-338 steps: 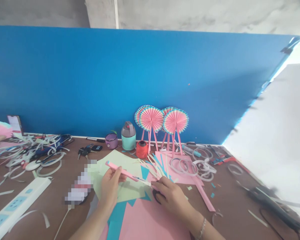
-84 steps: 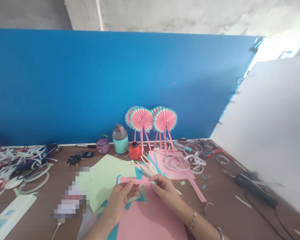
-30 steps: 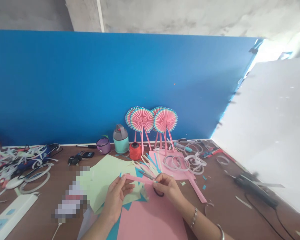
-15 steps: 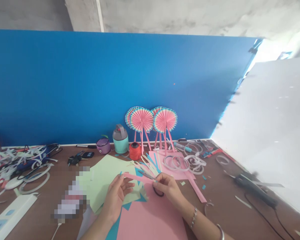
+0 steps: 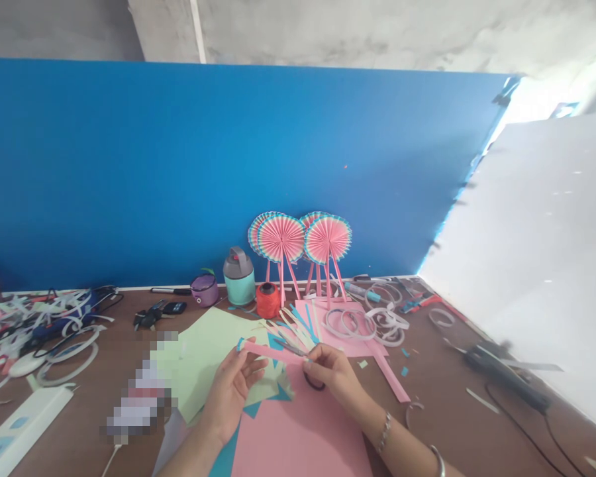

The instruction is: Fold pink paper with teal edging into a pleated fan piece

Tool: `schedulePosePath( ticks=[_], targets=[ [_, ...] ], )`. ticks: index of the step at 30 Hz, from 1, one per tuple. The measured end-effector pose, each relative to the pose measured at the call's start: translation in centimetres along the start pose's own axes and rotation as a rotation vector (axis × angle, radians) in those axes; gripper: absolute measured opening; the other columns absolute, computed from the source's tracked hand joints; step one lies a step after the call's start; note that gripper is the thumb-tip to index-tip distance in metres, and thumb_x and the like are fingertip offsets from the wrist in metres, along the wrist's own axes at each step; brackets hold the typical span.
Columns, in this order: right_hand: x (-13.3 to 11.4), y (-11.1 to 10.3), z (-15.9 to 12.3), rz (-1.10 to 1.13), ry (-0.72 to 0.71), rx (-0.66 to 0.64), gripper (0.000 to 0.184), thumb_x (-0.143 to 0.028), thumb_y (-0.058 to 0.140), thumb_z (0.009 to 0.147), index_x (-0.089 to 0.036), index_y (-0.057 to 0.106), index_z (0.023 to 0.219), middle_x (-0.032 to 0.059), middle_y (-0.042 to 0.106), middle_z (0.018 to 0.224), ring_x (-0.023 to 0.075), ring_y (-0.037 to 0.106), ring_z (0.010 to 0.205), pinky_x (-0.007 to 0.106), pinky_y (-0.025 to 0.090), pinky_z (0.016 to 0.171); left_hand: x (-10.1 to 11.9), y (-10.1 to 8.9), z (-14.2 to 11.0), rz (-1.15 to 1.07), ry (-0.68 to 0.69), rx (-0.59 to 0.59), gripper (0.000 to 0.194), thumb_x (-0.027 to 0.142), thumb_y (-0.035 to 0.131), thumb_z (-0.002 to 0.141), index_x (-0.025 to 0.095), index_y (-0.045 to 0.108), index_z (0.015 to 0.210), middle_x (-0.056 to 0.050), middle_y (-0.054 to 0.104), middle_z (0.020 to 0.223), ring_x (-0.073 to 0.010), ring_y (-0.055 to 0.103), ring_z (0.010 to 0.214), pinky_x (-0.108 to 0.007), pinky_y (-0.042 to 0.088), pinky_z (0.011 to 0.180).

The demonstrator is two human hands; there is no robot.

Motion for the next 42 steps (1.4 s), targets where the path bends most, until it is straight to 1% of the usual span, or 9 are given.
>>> schedulePosePath(
  ticks=[6, 11, 16, 21, 25, 31, 37, 39, 42],
  targets=[
    [0.0, -0.1, 0.1, -0.01, 0.002, 0.015, 0.038, -0.045, 0.076, 0.063, -0.018, 0.05, 0.064, -0.0079, 0.043, 0.044, 0.006, 0.034, 0.041, 0.022, 0.026, 0.043, -0.1, -0.2, 0.3, -0.058, 0.007, 0.007, 0.03, 0.025, 0.076, 0.07, 0.016, 0.063, 0.096, -0.004, 0.072, 0.083, -0.0175, 0.07, 0.077, -0.022, 0.057, 0.065],
    [0.0, -0.1, 0.0, -0.024, 0.006, 0.015, 0.038, -0.046, 0.076, 0.063, -0.017, 0.051, 0.064, -0.0074, 0.044, 0.045, 0.0059, 0.034, 0.041, 0.022, 0.025, 0.044, -0.2, -0.2, 0.3, -0.073, -0.01, 0.021, 0.017, 0.015, 0.064, 0.079, 0.016, 0.06, 0.095, -0.009, 0.073, 0.093, -0.0165, 0.071, 0.076, -0.023, 0.057, 0.065],
    [0.2, 0.1, 0.1, -0.006, 0.008, 0.0, 0.04, -0.048, 0.076, 0.063, -0.017, 0.05, 0.064, -0.0082, 0.043, 0.045, 0.0053, 0.033, 0.042, 0.021, 0.024, 0.044, -0.3, -0.2, 0.3, -0.08, -0.043, 0.048, 0.016, 0.009, 0.054, 0.083, 0.015, 0.058, 0.097, -0.014, 0.072, 0.098, -0.0173, 0.071, 0.079, -0.025, 0.058, 0.069],
    [0.2, 0.1, 0.1, -0.026, 0.008, 0.003, 0.039, -0.048, 0.075, 0.064, -0.017, 0.05, 0.065, -0.0079, 0.043, 0.046, 0.0055, 0.034, 0.042, 0.022, 0.024, 0.044, -0.2, -0.1, 0.1, -0.071, -0.037, 0.038, 0.023, 0.01, 0.062, 0.079, 0.015, 0.059, 0.101, -0.011, 0.072, 0.096, -0.0169, 0.071, 0.081, -0.024, 0.057, 0.072],
    [0.1, 0.1, 0.1, -0.023, 0.005, -0.004, 0.041, -0.05, 0.075, 0.063, -0.018, 0.05, 0.064, -0.0079, 0.042, 0.046, 0.0057, 0.033, 0.041, 0.022, 0.024, 0.044, -0.1, 0.0, 0.0, -0.052, -0.019, 0.014, 0.032, 0.021, 0.071, 0.075, 0.015, 0.061, 0.105, -0.009, 0.073, 0.093, -0.0164, 0.07, 0.079, -0.023, 0.057, 0.071],
    [-0.1, 0.3, 0.0, -0.026, -0.025, -0.027, 0.04, -0.05, 0.074, 0.066, -0.018, 0.05, 0.066, -0.0086, 0.039, 0.047, 0.0055, 0.031, 0.042, 0.022, 0.022, 0.044, 0.1, -0.8, 0.2, -0.013, 0.02, 0.061, 0.022, 0.027, 0.078, 0.068, 0.014, 0.064, 0.079, -0.008, 0.073, 0.093, -0.0119, 0.067, 0.066, -0.019, 0.055, 0.059],
    [-0.1, 0.2, -0.2, -0.045, -0.027, -0.01, 0.041, -0.051, 0.076, 0.061, -0.018, 0.051, 0.065, -0.0059, 0.046, 0.052, 0.006, 0.035, 0.044, 0.022, 0.024, 0.045, 0.0, -1.3, 0.0, -0.021, -0.001, 0.138, 0.011, 0.022, 0.07, 0.076, 0.015, 0.065, 0.082, -0.007, 0.073, 0.09, -0.0099, 0.066, 0.061, -0.017, 0.052, 0.05],
    [0.0, 0.3, -0.1, -0.049, -0.019, -0.013, 0.042, -0.052, 0.076, 0.061, -0.018, 0.052, 0.066, -0.0062, 0.045, 0.051, 0.006, 0.035, 0.044, 0.022, 0.024, 0.045, -0.2, -0.8, -0.2, -0.022, -0.016, 0.104, 0.017, 0.023, 0.07, 0.077, 0.016, 0.066, 0.092, -0.007, 0.072, 0.096, -0.011, 0.067, 0.064, -0.018, 0.053, 0.052],
    [0.1, 0.4, 0.0, -0.044, -0.001, -0.034, 0.044, -0.055, 0.075, 0.062, -0.018, 0.051, 0.066, -0.0077, 0.041, 0.048, 0.0059, 0.033, 0.042, 0.022, 0.023, 0.045, -0.9, 0.8, -0.7, 0.044, -0.074, -0.03, 0.038, 0.027, 0.075, 0.071, 0.019, 0.064, 0.107, -0.007, 0.071, 0.099, -0.0155, 0.068, 0.074, -0.023, 0.054, 0.058]
  ],
)
Point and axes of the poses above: each hand's wrist, its own z-axis towards the middle knuckle, its own y-axis out of the palm, x = y × z, the point moved 9 cm from there along z, towards the middle knuckle
